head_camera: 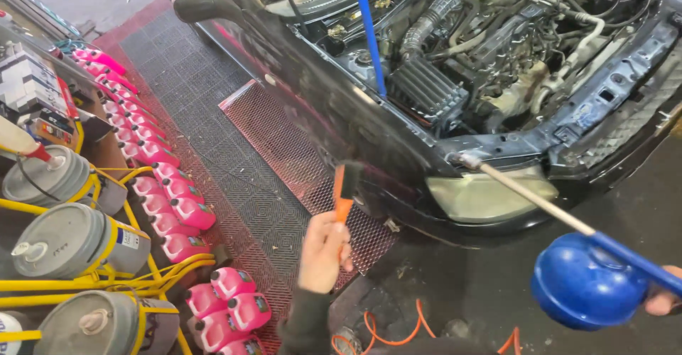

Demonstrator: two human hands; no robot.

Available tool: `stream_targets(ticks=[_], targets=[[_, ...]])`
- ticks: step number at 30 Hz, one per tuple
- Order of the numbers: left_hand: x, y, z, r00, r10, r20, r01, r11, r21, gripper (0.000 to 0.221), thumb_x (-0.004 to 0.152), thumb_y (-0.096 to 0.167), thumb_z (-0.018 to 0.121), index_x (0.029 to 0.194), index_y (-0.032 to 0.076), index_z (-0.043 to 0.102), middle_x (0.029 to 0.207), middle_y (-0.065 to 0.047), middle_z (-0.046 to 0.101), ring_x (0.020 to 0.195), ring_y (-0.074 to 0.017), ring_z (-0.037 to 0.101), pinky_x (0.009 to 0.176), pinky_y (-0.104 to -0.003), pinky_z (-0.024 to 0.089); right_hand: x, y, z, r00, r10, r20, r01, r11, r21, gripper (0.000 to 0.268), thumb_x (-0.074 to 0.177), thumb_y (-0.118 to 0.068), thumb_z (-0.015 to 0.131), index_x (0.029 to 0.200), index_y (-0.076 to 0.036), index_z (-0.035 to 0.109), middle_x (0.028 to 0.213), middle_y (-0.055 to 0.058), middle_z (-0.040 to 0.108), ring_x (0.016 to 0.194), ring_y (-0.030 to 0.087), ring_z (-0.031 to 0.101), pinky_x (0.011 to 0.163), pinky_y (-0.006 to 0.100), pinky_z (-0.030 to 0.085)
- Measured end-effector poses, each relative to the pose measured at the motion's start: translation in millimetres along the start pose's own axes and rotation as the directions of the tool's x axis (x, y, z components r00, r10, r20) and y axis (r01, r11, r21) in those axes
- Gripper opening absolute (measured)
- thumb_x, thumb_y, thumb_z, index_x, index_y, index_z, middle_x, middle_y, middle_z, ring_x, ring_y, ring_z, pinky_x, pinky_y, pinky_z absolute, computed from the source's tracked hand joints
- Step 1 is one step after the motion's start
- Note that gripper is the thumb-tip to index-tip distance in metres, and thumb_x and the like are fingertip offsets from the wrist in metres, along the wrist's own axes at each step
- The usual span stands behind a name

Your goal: Spray cleaning and scrubbing a car's engine bay to remove dirt and residue.

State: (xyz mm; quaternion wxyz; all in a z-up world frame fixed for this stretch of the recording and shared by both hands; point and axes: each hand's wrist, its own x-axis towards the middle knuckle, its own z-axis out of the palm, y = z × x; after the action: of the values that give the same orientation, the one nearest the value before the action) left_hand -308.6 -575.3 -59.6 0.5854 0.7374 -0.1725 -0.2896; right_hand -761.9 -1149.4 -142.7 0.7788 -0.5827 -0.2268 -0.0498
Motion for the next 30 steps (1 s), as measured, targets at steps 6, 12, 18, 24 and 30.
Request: stream_targets(ticks=[6,12,18,24,30], targets=[[67.2,38.2,188.6,0.997,-0.016,-0.079,-0.009,0.95,-0.311,0.021,0.102,0.011,0.052,0.121,0.009,0.06,0.083,-0.004,0.059,0.058,-0.0097,0.045,0.047,-0.023,0.036,-12.5,-43.2,136.5,0.521,-0.026,-0.853,-0.494,0.806,-0.326,0.062,0.093,-0.018,0.05,0.146,0.014,0.057,0.087,0.027,0.071,0.085,0.03,0.067,0.088,0.045,0.058],[92.5,50.9,249.8,0.993,0.051,-0.106,-0.065,0.989,-0.133,0.018,0.101,0.01,0.054,0.117,0.009,0.064,0.077,-0.002,0.059,0.06,-0.0092,0.047,0.053,-0.024,0.038,57.2,-124.0,152.7,0.316,0.072,-0.946,-0.746,0.634,-0.202,0.048,0.089,-0.001,0.059,0.134,0.007,0.07,0.085,0.029,0.08,0.068,0.032,0.074,0.051,0.036,0.052],[117.8,54.3,281.7,0.969,0.194,-0.151,-0.176,0.976,0.128,0.022,0.097,0.007,0.057,0.116,0.009,0.067,0.074,-0.001,0.063,0.065,-0.0103,0.055,0.061,-0.024,0.045,117.1,-159.0,113.0,0.353,0.071,-0.933,-0.845,0.452,-0.285,0.042,0.082,-0.002,0.071,0.123,-0.004,0.079,0.082,0.015,0.088,0.063,0.023,0.083,0.059,0.031,0.065],[154.6,62.4,294.2,0.946,0.16,-0.281,-0.103,0.973,0.205,0.028,0.096,0.012,0.061,0.123,0.008,0.07,0.091,-0.003,0.071,0.073,-0.0114,0.061,0.066,-0.025,0.051,153.3,-170.1,41.3,0.397,0.131,-0.908,-0.882,0.327,-0.339,0.042,0.079,-0.005,0.075,0.121,-0.009,0.08,0.085,0.007,0.09,0.05,0.019,0.078,0.051,0.029,0.062],[253.3,46.0,292.5,0.695,0.508,-0.509,-0.003,0.711,0.704,0.044,0.094,0.012,0.063,0.138,0.018,0.064,0.087,-0.01,0.056,0.066,-0.0282,0.057,0.057,-0.04,0.049,143.5,-165.9,-45.4,0.533,0.167,-0.829,-0.81,0.384,-0.444,0.045,0.079,-0.006,0.071,0.123,-0.005,0.077,0.089,0.01,0.089,0.049,0.017,0.078,0.051,0.025,0.06]])
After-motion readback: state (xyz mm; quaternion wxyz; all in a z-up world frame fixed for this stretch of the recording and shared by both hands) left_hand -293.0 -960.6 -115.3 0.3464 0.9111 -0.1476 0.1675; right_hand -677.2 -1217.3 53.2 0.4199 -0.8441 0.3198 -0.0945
